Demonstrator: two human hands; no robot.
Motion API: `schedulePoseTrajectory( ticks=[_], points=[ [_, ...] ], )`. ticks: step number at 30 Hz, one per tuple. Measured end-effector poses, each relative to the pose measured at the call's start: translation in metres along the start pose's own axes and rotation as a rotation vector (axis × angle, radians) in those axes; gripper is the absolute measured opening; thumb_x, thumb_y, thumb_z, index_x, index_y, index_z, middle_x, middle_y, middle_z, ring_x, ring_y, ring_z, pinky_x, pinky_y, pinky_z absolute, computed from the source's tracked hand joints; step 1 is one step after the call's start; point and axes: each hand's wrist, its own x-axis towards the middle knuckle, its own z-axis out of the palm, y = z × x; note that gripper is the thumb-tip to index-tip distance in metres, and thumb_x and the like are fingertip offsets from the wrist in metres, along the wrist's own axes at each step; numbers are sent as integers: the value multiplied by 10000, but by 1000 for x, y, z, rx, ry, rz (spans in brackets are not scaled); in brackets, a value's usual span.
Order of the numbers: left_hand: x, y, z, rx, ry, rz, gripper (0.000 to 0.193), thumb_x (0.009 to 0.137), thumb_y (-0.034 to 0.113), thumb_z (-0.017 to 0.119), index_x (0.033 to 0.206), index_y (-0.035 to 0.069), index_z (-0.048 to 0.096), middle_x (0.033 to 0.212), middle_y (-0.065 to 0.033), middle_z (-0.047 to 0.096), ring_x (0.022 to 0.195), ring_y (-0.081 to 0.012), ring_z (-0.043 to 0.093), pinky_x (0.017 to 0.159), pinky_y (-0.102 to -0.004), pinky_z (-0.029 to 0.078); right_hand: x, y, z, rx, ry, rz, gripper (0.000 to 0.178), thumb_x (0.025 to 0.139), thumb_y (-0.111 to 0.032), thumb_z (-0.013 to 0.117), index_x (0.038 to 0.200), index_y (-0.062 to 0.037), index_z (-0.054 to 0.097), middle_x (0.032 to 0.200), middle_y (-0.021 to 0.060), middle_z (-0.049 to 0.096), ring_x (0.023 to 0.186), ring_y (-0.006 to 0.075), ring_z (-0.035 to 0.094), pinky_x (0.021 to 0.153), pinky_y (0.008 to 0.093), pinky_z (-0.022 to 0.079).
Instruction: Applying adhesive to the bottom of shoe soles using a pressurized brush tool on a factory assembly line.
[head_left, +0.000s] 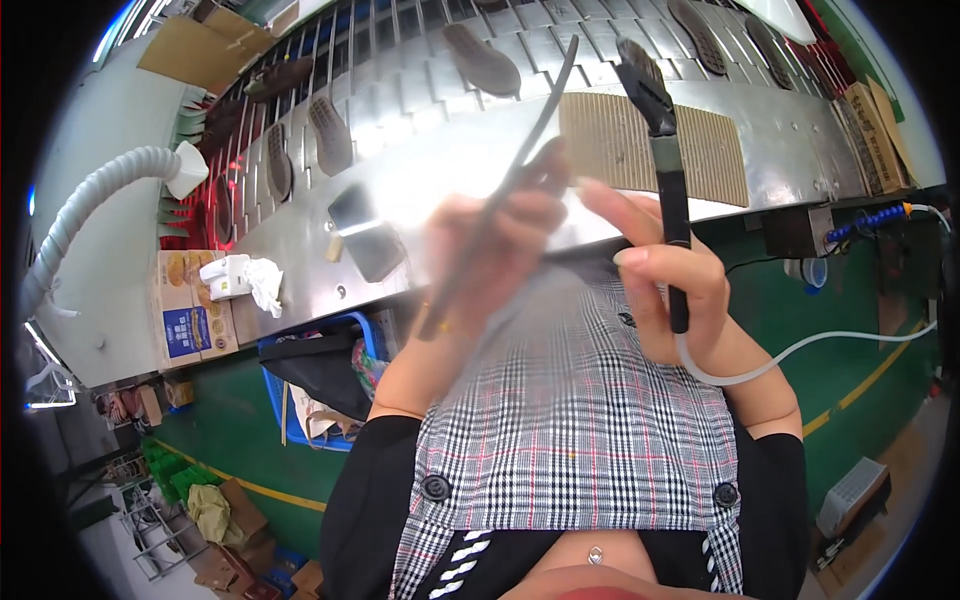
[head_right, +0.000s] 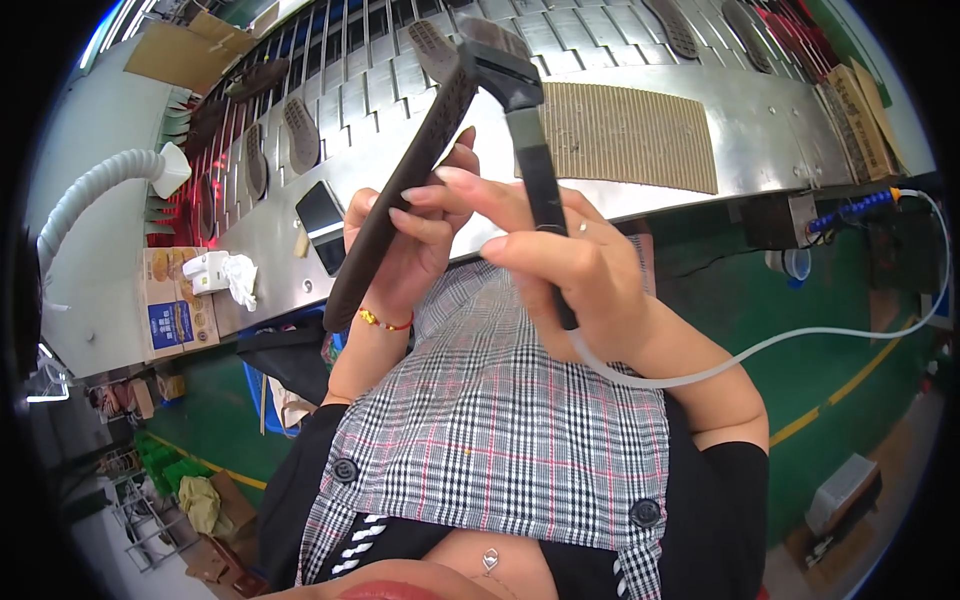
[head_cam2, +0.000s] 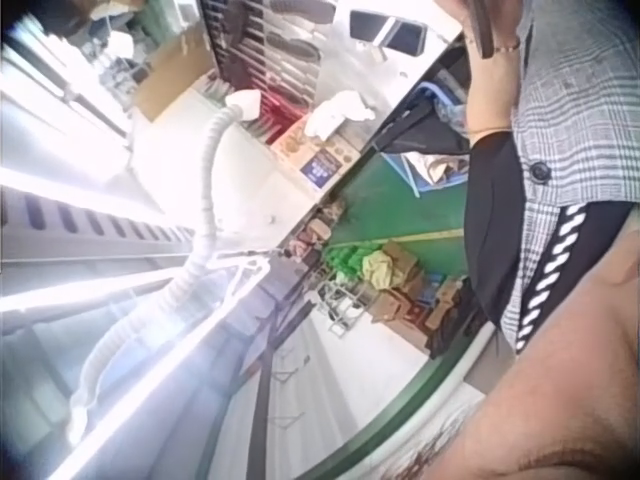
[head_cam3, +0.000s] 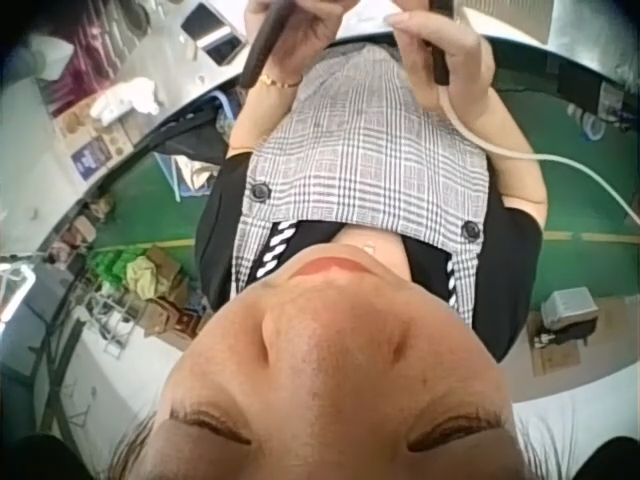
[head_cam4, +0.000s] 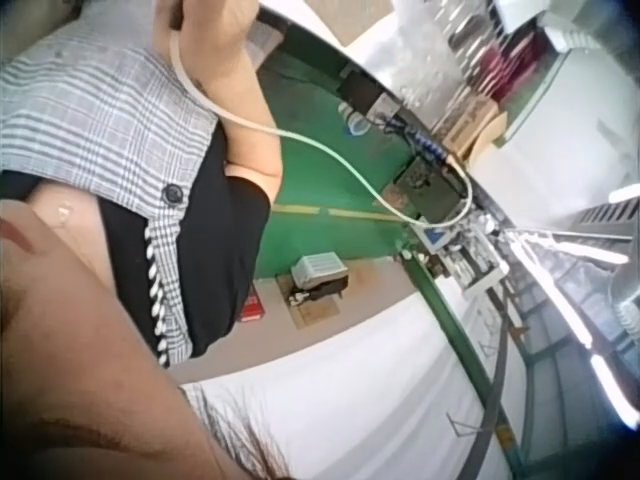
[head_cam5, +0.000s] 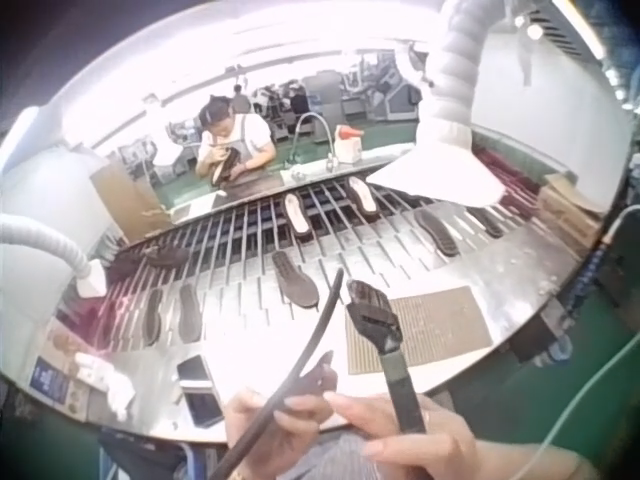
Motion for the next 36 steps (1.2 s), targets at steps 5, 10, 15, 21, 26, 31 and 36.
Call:
schedulePoseTrajectory(
  ticks=[5, 10, 15, 21, 26, 31, 36],
  points=[
    [-1, -3, -5, 193, 52, 65, 779, 769, 18, 556, 1457, -123, 220, 1271, -200, 474, 1004, -190, 545, 880, -282, 537, 6, 10, 22, 57, -50, -76, 578, 715, 157, 614, 1206, -114, 475, 1298, 250, 597, 1197, 358, 609, 1119, 508, 322],
    [-1, -1, -16, 275, -26, 83, 755, 783, 165, 554, 1431, -134, 307, 1392, -180, 391, 942, -151, 482, 825, -262, 494, 11, 1, 44, 95, -29, -335, 433, 711, -27, 659, 1122, -76, 531, 1152, 215, 655, 1040, 335, 659, 1102, 460, 364],
    [-5, -6, -2, 543, 119, 96, 629, 792, 166, 564, 1332, -128, 434, 1389, -208, 451, 1155, -205, 509, 865, -272, 513, 8, 9, 29, 85, 36, -94, 573, 684, 180, 595, 1191, -63, 482, 1215, 246, 636, 1116, 347, 651, 1077, 458, 376],
    [-5, -3, -13, 264, 201, 127, 785, 765, 121, 643, 1453, -69, 318, 1317, -122, 437, 974, -138, 491, 816, -252, 519, 12, -2, 29, 101, -132, -216, 646, 591, 82, 657, 1187, -66, 458, 1253, 241, 624, 1181, 365, 607, 1120, 448, 339],
    [1, 0, -16, 388, -178, 24, 617, 846, 219, 490, 1367, -100, 405, 1346, -182, 513, 1239, -192, 514, 967, -371, 512, 12, 16, 37, 105, 185, -66, 437, 651, 150, 596, 1033, -58, 562, 1275, 189, 622, 1056, 359, 662, 1025, 455, 431],
    [-4, -2, -15, 382, 168, 168, 754, 774, 82, 620, 1436, -106, 313, 1366, -133, 398, 985, -130, 479, 840, -217, 519, 13, -7, 38, 182, -86, -277, 428, 699, 37, 613, 1106, -69, 532, 1326, 256, 579, 1196, 360, 603, 1102, 459, 368],
    [-8, -11, -7, 518, 240, 238, 637, 815, 74, 525, 1392, -126, 342, 1380, -187, 417, 964, -173, 502, 833, -236, 516, 14, 31, 26, 47, 6, -176, 490, 704, 169, 576, 1130, -60, 500, 1324, 273, 575, 1230, 311, 600, 1112, 463, 344]
  ],
)
